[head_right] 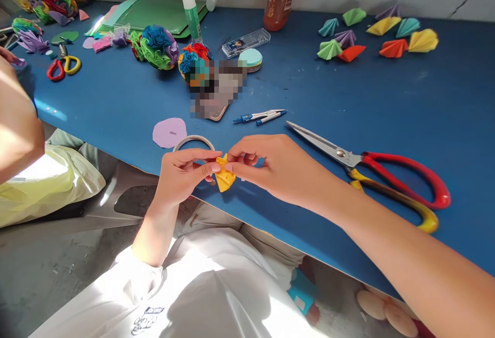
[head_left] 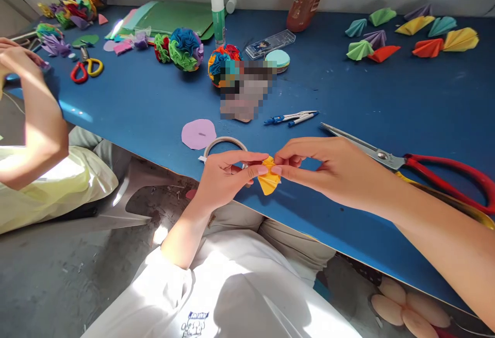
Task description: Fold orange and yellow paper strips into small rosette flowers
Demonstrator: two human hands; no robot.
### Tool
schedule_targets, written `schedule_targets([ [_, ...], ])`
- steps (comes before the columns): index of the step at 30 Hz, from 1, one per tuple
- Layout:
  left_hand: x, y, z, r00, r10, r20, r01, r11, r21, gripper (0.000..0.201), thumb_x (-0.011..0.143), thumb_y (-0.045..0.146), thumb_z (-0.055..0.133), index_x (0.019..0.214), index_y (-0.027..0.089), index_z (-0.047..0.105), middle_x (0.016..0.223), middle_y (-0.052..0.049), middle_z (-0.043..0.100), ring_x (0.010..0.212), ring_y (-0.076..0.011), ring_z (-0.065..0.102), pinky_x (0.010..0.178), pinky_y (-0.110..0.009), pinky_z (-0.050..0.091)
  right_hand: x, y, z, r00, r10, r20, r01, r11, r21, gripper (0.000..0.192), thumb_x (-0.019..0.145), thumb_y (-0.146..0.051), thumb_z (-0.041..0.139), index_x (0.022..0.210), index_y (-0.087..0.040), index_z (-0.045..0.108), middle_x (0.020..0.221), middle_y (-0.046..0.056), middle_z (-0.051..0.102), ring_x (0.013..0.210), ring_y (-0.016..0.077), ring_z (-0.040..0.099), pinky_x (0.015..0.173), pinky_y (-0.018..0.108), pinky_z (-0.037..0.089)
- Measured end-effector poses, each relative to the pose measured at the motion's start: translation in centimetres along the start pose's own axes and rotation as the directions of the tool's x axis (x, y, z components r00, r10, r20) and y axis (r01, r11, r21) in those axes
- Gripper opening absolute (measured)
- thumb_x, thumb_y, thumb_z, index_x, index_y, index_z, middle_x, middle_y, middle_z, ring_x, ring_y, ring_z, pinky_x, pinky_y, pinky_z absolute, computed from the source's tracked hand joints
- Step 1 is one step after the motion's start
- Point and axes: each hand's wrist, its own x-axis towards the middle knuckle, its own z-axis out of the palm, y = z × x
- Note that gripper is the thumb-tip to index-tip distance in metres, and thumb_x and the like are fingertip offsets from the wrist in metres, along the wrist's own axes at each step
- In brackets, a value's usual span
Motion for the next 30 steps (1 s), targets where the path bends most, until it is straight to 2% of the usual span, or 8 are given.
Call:
schedule_targets([
  [5, -0.1, 0.0, -0.1, 0.999, 0.020, 0.050, -0.022, 0.999, 0.029, 0.020, 0.076, 0.028, 0.075, 0.095, 0.022, 0.076, 0.083, -0.003, 0.074, 0.072, -0.0117, 0.068, 0.052, -0.015, 0.060, 0.0, -0.6, -0.1, 0.996, 0.084, 0.017, -0.084, 0.996, 0.035, 0.025, 0.084, -0.045, 0.060, 0.075, -0.023, 0.068, 0.071, 0.002, 0.066, 0.062, 0.0159, 0.057, 0.051, 0.027, 0.043],
  [9, -0.2, -0.2, -0.1, 0.996, 0.060, 0.066, -0.065, 0.996, 0.068, 0.020, 0.080, 0.028, 0.071, 0.098, 0.022, 0.075, 0.088, -0.005, 0.075, 0.076, -0.0132, 0.070, 0.050, -0.015, 0.059, 0.0, -0.8, -0.1, 0.995, 0.102, 0.007, -0.102, 0.994, 0.030, 0.025, 0.084, -0.044, 0.059, 0.073, -0.023, 0.066, 0.069, 0.001, 0.066, 0.062, 0.0165, 0.058, 0.051, 0.027, 0.045],
  [17, -0.4, -0.2, 0.1, 0.989, 0.144, 0.016, -0.145, 0.978, 0.152, 0.014, 0.079, 0.024, 0.072, 0.091, 0.021, 0.077, 0.082, -0.003, 0.076, 0.074, -0.0126, 0.070, 0.050, -0.015, 0.057, 0.0, -1.3, 0.3, 0.996, 0.093, -0.014, -0.093, 0.995, -0.025, 0.017, 0.083, -0.035, 0.059, 0.075, -0.023, 0.067, 0.070, 0.002, 0.067, 0.063, 0.0169, 0.060, 0.047, 0.026, 0.042],
  [25, -0.1, -0.2, 0.0, 0.992, 0.113, 0.056, -0.120, 0.984, 0.129, 0.016, 0.076, 0.025, 0.075, 0.091, 0.020, 0.077, 0.083, -0.004, 0.076, 0.072, -0.0124, 0.070, 0.053, -0.016, 0.057, -0.2, -1.5, 0.5, 0.999, 0.001, -0.042, -0.005, 0.996, -0.090, 0.019, 0.086, -0.030, 0.055, 0.075, -0.022, 0.068, 0.069, 0.002, 0.065, 0.060, 0.0162, 0.057, 0.048, 0.028, 0.039],
  [30, -0.1, 0.1, 0.1, 0.998, 0.053, 0.041, -0.056, 0.994, 0.094, 0.013, 0.071, 0.025, 0.079, 0.083, 0.020, 0.078, 0.081, -0.004, 0.076, 0.072, -0.0140, 0.070, 0.051, -0.017, 0.057, -0.4, -1.2, 0.3, 0.999, 0.032, 0.019, -0.030, 0.998, -0.060, 0.025, 0.089, -0.034, 0.051, 0.077, -0.022, 0.070, 0.074, 0.003, 0.067, 0.056, 0.0142, 0.053, 0.047, 0.027, 0.036],
])
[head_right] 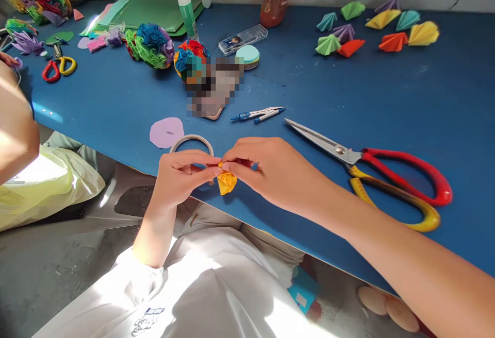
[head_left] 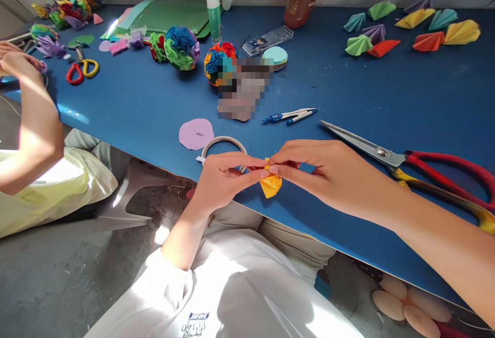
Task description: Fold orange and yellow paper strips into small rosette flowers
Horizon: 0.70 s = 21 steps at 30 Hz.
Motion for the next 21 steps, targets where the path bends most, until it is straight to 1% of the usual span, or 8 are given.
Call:
schedule_targets([
  [4, -0.1, 0.2, 0.1, 0.999, -0.048, 0.004, 0.048, 0.998, -0.029, 0.013, 0.067, 0.021, 0.082, 0.079, 0.018, 0.078, 0.076, -0.003, 0.075, 0.066, -0.0128, 0.069, 0.053, -0.017, 0.058, -0.1, 0.3, 0.2, 0.999, 0.036, 0.020, -0.037, 0.996, 0.078, 0.027, 0.089, -0.033, 0.050, 0.076, -0.021, 0.071, 0.078, 0.003, 0.068, 0.059, 0.0142, 0.055, 0.050, 0.028, 0.038],
  [9, -0.2, -0.4, 0.3, 0.998, 0.048, -0.043, -0.050, 0.997, -0.057, 0.013, 0.070, 0.021, 0.079, 0.083, 0.021, 0.078, 0.081, -0.003, 0.075, 0.068, -0.0116, 0.069, 0.055, -0.017, 0.060, 0.1, -0.7, 0.3, 0.996, 0.078, -0.031, -0.076, 0.996, 0.056, 0.026, 0.089, -0.030, 0.053, 0.074, -0.021, 0.071, 0.077, 0.003, 0.070, 0.065, 0.0155, 0.059, 0.056, 0.029, 0.042],
  [13, -0.3, -0.8, 0.3, 0.983, 0.136, -0.126, -0.143, 0.989, -0.048, 0.014, 0.075, 0.022, 0.076, 0.089, 0.023, 0.077, 0.084, -0.003, 0.074, 0.068, -0.0103, 0.067, 0.050, -0.017, 0.058, 0.3, -0.7, 0.4, 0.975, 0.095, -0.203, -0.074, 0.991, 0.109, 0.019, 0.085, -0.037, 0.060, 0.081, -0.022, 0.071, 0.079, 0.003, 0.069, 0.070, 0.0166, 0.060, 0.054, 0.027, 0.044],
  [15, -0.4, -1.0, 0.3, 0.956, 0.226, -0.187, -0.239, 0.970, -0.047, 0.012, 0.076, 0.019, 0.075, 0.087, 0.024, 0.077, 0.083, -0.001, 0.073, 0.068, -0.0093, 0.067, 0.051, -0.016, 0.058, 0.5, 0.0, 0.7, 0.946, 0.133, -0.294, -0.072, 0.975, 0.209, 0.022, 0.080, -0.042, 0.067, 0.090, -0.023, 0.070, 0.089, 0.005, 0.069, 0.080, 0.0187, 0.062, 0.060, 0.027, 0.049],
  [16, -0.4, -1.1, 0.3, 0.938, 0.268, -0.218, -0.283, 0.958, -0.039, 0.013, 0.076, 0.017, 0.075, 0.086, 0.025, 0.076, 0.082, -0.001, 0.073, 0.069, -0.0091, 0.067, 0.053, -0.017, 0.058, 0.6, 0.4, 0.9, 0.941, 0.172, -0.292, -0.082, 0.951, 0.297, 0.029, 0.076, -0.045, 0.071, 0.095, -0.023, 0.069, 0.097, 0.006, 0.069, 0.085, 0.0199, 0.063, 0.064, 0.028, 0.052],
  [17, -0.4, -1.2, 0.3, 0.918, 0.310, -0.248, -0.327, 0.945, -0.027, 0.013, 0.076, 0.017, 0.075, 0.087, 0.025, 0.076, 0.082, 0.000, 0.073, 0.070, -0.0092, 0.067, 0.055, -0.017, 0.059, 0.7, 0.7, 1.2, 0.945, 0.225, -0.239, -0.112, 0.905, 0.411, 0.039, 0.073, -0.048, 0.074, 0.102, -0.023, 0.067, 0.105, 0.007, 0.068, 0.090, 0.0208, 0.064, 0.068, 0.029, 0.054],
  [19, -0.3, -1.5, 0.3, 0.869, 0.402, -0.290, -0.418, 0.908, 0.006, 0.017, 0.076, 0.016, 0.075, 0.090, 0.025, 0.076, 0.082, 0.000, 0.072, 0.071, -0.0094, 0.067, 0.056, -0.017, 0.059, 0.9, 0.9, 1.8, 0.947, 0.320, -0.004, -0.248, 0.743, 0.621, 0.054, 0.070, -0.054, 0.075, 0.113, -0.023, 0.063, 0.112, 0.009, 0.067, 0.093, 0.0215, 0.066, 0.072, 0.031, 0.057],
  [21, -0.1, -1.8, 0.3, 0.819, 0.495, -0.291, -0.508, 0.861, 0.033, 0.023, 0.076, 0.014, 0.076, 0.095, 0.026, 0.075, 0.082, 0.000, 0.072, 0.071, -0.0092, 0.067, 0.055, -0.017, 0.058, 1.0, 0.7, 2.3, 0.916, 0.347, 0.202, -0.380, 0.586, 0.716, 0.060, 0.072, -0.057, 0.073, 0.119, -0.024, 0.059, 0.110, 0.009, 0.068, 0.092, 0.0206, 0.067, 0.075, 0.032, 0.058],
])
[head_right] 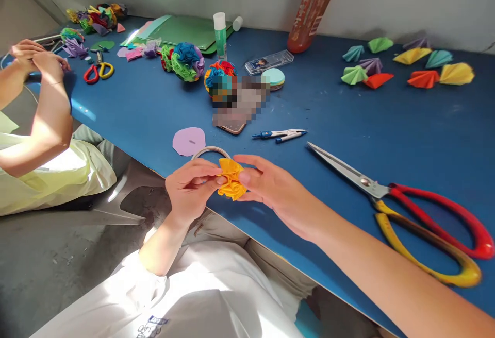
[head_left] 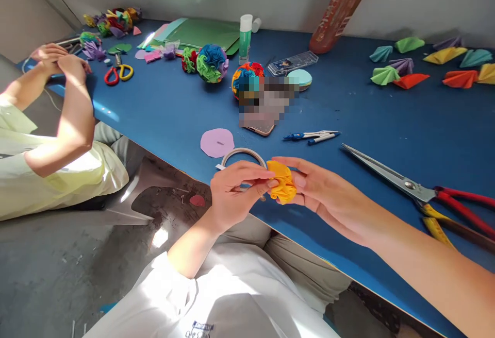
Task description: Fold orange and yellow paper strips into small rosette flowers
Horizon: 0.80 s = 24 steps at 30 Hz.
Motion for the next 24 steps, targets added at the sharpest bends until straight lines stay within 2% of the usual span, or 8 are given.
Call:
schedule_targets([
  [2, 0.2, -0.2, 0.0, 0.996, 0.082, 0.022, -0.082, 0.996, -0.023, 0.027, 0.076, 0.012, 0.075, 0.098, 0.027, 0.074, 0.083, 0.000, 0.073, 0.071, -0.0084, 0.067, 0.056, -0.016, 0.057, -0.2, -0.2, 0.4, 1.000, 0.019, 0.017, -0.020, 0.997, 0.070, 0.058, 0.070, -0.054, 0.076, 0.118, -0.026, 0.059, 0.106, 0.006, 0.070, 0.089, 0.0190, 0.068, 0.076, 0.032, 0.058],
  [5, 0.4, -0.3, 0.1, 0.993, 0.099, 0.063, -0.093, 0.992, -0.089, 0.023, 0.077, 0.014, 0.074, 0.097, 0.026, 0.075, 0.087, -0.002, 0.073, 0.075, -0.0096, 0.069, 0.059, -0.017, 0.058, -0.4, -0.7, 0.5, 0.992, -0.101, -0.073, 0.107, 0.992, 0.073, 0.049, 0.066, -0.046, 0.082, 0.107, -0.029, 0.062, 0.102, 0.002, 0.071, 0.087, 0.0174, 0.068, 0.078, 0.031, 0.058],
  [8, 0.5, -0.1, 0.1, 0.997, -0.037, 0.065, 0.046, 0.990, -0.136, 0.018, 0.075, 0.017, 0.076, 0.091, 0.024, 0.074, 0.089, -0.002, 0.071, 0.081, -0.0114, 0.069, 0.059, -0.016, 0.058, -0.3, -0.8, 0.0, 0.978, -0.184, -0.098, 0.185, 0.983, -0.004, 0.038, 0.066, -0.044, 0.082, 0.098, -0.030, 0.065, 0.097, 0.001, 0.072, 0.086, 0.0173, 0.069, 0.075, 0.029, 0.059],
  [10, 0.5, 0.1, 0.0, 0.986, -0.159, 0.046, 0.164, 0.975, -0.151, 0.023, 0.069, 0.020, 0.081, 0.089, 0.022, 0.072, 0.094, -0.002, 0.069, 0.084, -0.0113, 0.068, 0.059, -0.015, 0.058, -0.2, -0.7, -0.1, 0.972, -0.221, -0.083, 0.217, 0.975, -0.056, 0.034, 0.066, -0.043, 0.082, 0.093, -0.030, 0.067, 0.094, 0.001, 0.072, 0.086, 0.0174, 0.069, 0.073, 0.028, 0.059],
  [13, 0.6, 0.6, 0.0, 0.948, -0.310, 0.067, 0.317, 0.933, -0.170, 0.043, 0.061, 0.023, 0.087, 0.098, 0.021, 0.066, 0.105, -0.003, 0.066, 0.088, -0.0112, 0.066, 0.061, -0.014, 0.057, -0.2, -0.6, -0.1, 0.960, -0.275, -0.055, 0.268, 0.958, -0.106, 0.032, 0.065, -0.041, 0.083, 0.090, -0.029, 0.069, 0.092, 0.001, 0.072, 0.089, 0.0169, 0.069, 0.077, 0.027, 0.059],
  [16, 0.7, 0.9, 0.0, 0.896, -0.413, 0.165, 0.437, 0.884, -0.163, 0.052, 0.064, 0.025, 0.085, 0.110, 0.023, 0.061, 0.106, -0.005, 0.068, 0.093, -0.0136, 0.067, 0.062, -0.014, 0.057, -0.3, -0.5, -0.1, 0.949, -0.315, -0.032, 0.309, 0.944, -0.112, 0.029, 0.066, -0.039, 0.083, 0.091, -0.029, 0.071, 0.093, 0.000, 0.072, 0.091, 0.0154, 0.068, 0.078, 0.024, 0.058],
  [19, 0.7, 1.0, 0.0, 0.864, -0.465, 0.192, 0.494, 0.857, -0.146, 0.050, 0.066, 0.028, 0.083, 0.111, 0.021, 0.061, 0.104, -0.006, 0.069, 0.094, -0.0166, 0.068, 0.060, -0.016, 0.057, -0.3, -0.4, -0.2, 0.943, -0.330, -0.039, 0.327, 0.942, -0.077, 0.029, 0.068, -0.037, 0.082, 0.094, -0.031, 0.071, 0.094, 0.000, 0.071, 0.089, 0.0139, 0.068, 0.075, 0.022, 0.058],
  [24, 0.8, 0.9, 0.0, 0.873, -0.463, 0.150, 0.484, 0.860, -0.161, 0.046, 0.065, 0.027, 0.084, 0.106, 0.020, 0.064, 0.102, -0.006, 0.071, 0.089, -0.0149, 0.068, 0.065, -0.018, 0.057, -0.3, -0.2, -0.4, 0.938, -0.345, -0.026, 0.343, 0.938, -0.056, 0.029, 0.072, -0.031, 0.080, 0.098, -0.033, 0.070, 0.094, -0.002, 0.071, 0.090, 0.0115, 0.067, 0.076, 0.019, 0.058],
])
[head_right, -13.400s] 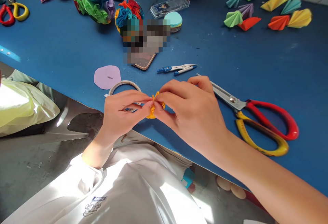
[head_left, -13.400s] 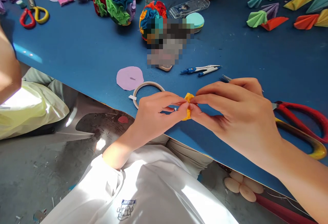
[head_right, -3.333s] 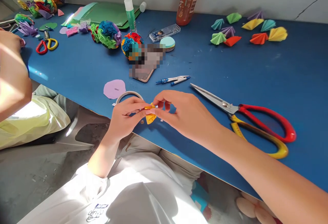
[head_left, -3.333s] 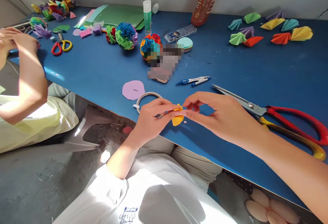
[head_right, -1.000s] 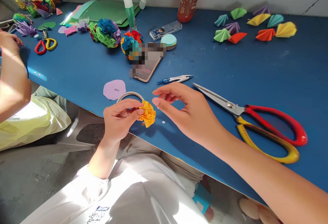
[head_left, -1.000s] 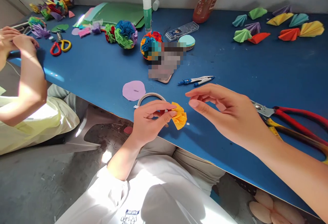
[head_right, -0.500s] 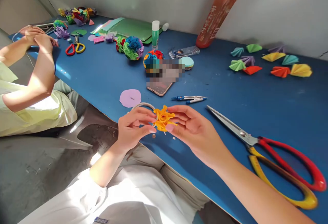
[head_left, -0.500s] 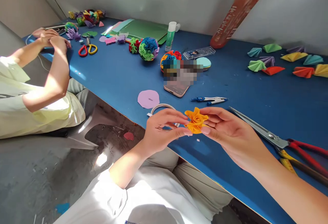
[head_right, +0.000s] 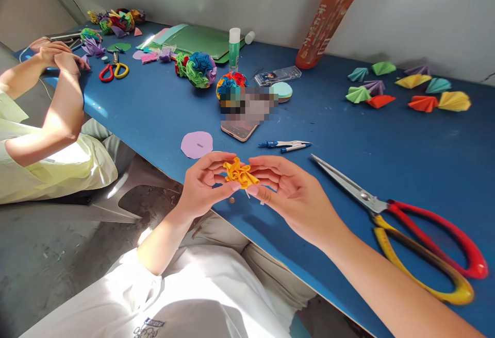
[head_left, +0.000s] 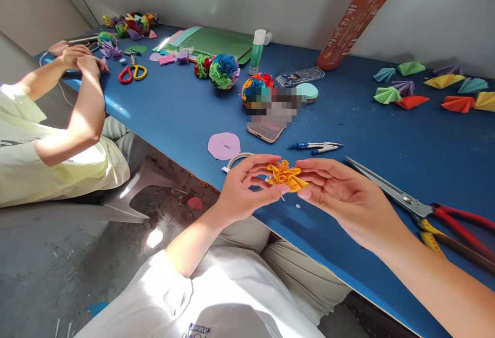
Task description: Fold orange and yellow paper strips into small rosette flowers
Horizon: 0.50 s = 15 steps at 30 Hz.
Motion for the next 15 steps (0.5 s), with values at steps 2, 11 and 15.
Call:
schedule_targets([
  [2, 0.08, -0.03, -0.04, 1.000, -0.007, 0.001, 0.007, 1.000, -0.016, 0.043, 0.068, 0.028, 0.082, 0.106, 0.021, 0.064, 0.102, -0.005, 0.071, 0.088, -0.0138, 0.068, 0.065, -0.018, 0.056, 0.01, 0.05, 0.05, 1.000, -0.003, -0.003, 0.003, 1.000, -0.010, 0.027, 0.073, -0.031, 0.079, 0.099, -0.032, 0.069, 0.095, -0.001, 0.071, 0.091, 0.0128, 0.068, 0.075, 0.020, 0.058],
  [11, 0.28, 0.00, -0.06, 0.996, -0.077, -0.040, 0.073, 0.994, -0.082, 0.043, 0.074, 0.035, 0.077, 0.112, 0.022, 0.060, 0.096, -0.003, 0.069, 0.088, -0.0139, 0.067, 0.074, -0.023, 0.056, -0.40, -0.14, 0.26, 0.999, -0.036, -0.004, 0.036, 0.992, -0.119, 0.019, 0.080, -0.038, 0.072, 0.096, -0.028, 0.068, 0.099, 0.002, 0.071, 0.091, 0.0152, 0.068, 0.073, 0.022, 0.058],
  [15, 0.45, -0.08, -0.07, 0.996, -0.078, -0.043, 0.074, 0.993, -0.096, 0.045, 0.073, 0.035, 0.079, 0.112, 0.023, 0.060, 0.092, -0.002, 0.068, 0.086, -0.0124, 0.066, 0.074, -0.021, 0.054, -0.74, -0.08, 0.21, 0.998, -0.052, -0.034, 0.044, 0.980, -0.196, 0.018, 0.084, -0.041, 0.067, 0.095, -0.027, 0.068, 0.093, 0.001, 0.071, 0.086, 0.0141, 0.069, 0.074, 0.022, 0.057],
])
